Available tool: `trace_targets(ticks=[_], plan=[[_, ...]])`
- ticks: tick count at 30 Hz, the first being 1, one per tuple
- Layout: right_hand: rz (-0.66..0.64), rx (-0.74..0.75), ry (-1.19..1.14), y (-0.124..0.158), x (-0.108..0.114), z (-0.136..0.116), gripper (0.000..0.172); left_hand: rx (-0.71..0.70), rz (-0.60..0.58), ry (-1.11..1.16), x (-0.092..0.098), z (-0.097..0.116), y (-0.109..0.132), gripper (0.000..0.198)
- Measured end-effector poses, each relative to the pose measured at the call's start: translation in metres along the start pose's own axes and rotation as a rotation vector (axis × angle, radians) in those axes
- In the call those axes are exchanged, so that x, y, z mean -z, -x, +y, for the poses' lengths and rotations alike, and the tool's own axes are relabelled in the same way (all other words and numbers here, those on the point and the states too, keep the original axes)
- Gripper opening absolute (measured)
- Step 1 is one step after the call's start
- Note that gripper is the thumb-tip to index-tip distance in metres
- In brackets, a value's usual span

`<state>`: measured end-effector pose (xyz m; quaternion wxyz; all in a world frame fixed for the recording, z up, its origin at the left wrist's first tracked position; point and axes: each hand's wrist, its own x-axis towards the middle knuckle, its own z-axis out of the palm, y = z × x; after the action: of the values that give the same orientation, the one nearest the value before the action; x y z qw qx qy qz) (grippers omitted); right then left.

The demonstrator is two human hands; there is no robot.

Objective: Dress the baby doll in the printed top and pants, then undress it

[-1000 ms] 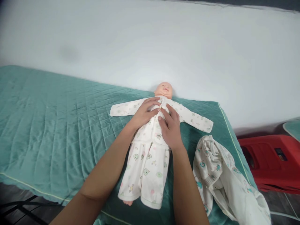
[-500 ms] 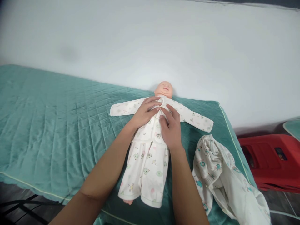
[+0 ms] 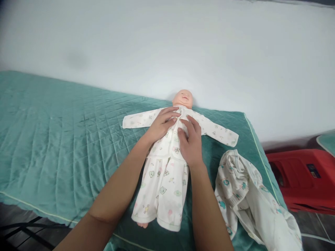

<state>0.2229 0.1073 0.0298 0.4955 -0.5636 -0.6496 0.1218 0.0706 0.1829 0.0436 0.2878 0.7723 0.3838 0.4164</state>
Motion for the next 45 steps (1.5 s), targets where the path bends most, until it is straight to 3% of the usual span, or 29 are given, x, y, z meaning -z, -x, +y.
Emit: trace_targets(ticks=[8, 12, 17, 20, 26, 38, 45], plan=[[-0.029, 0.018, 0.033, 0.001, 0.000, 0.000, 0.033, 0.014, -0.009, 0.007, 0.002, 0.004, 0.001, 0.029], [-0.003, -0.033, -0.057, 0.000, 0.000, -0.002, 0.029, 0.013, -0.013, 0.019, 0.003, 0.006, 0.002, 0.028], [0.180, -0.220, -0.417, -0.003, 0.000, -0.002, 0.015, 0.022, 0.004, 0.031, 0.003, 0.009, 0.002, 0.025], [0.293, -0.355, -0.689, -0.006, 0.005, -0.002, 0.016, 0.010, -0.005, 0.021, 0.004, 0.011, 0.004, 0.023], [0.267, -0.431, -1.031, -0.012, 0.018, -0.005, 0.022, -0.048, -0.026, 0.022, 0.003, 0.011, 0.010, 0.020], [0.231, -0.420, -0.801, -0.009, 0.010, -0.004, 0.012, -0.125, -0.021, -0.073, 0.004, 0.011, 0.048, 0.018], [0.053, -0.336, -0.638, -0.007, 0.017, -0.005, 0.004, -0.133, -0.028, -0.088, 0.005, 0.009, 0.046, 0.018]])
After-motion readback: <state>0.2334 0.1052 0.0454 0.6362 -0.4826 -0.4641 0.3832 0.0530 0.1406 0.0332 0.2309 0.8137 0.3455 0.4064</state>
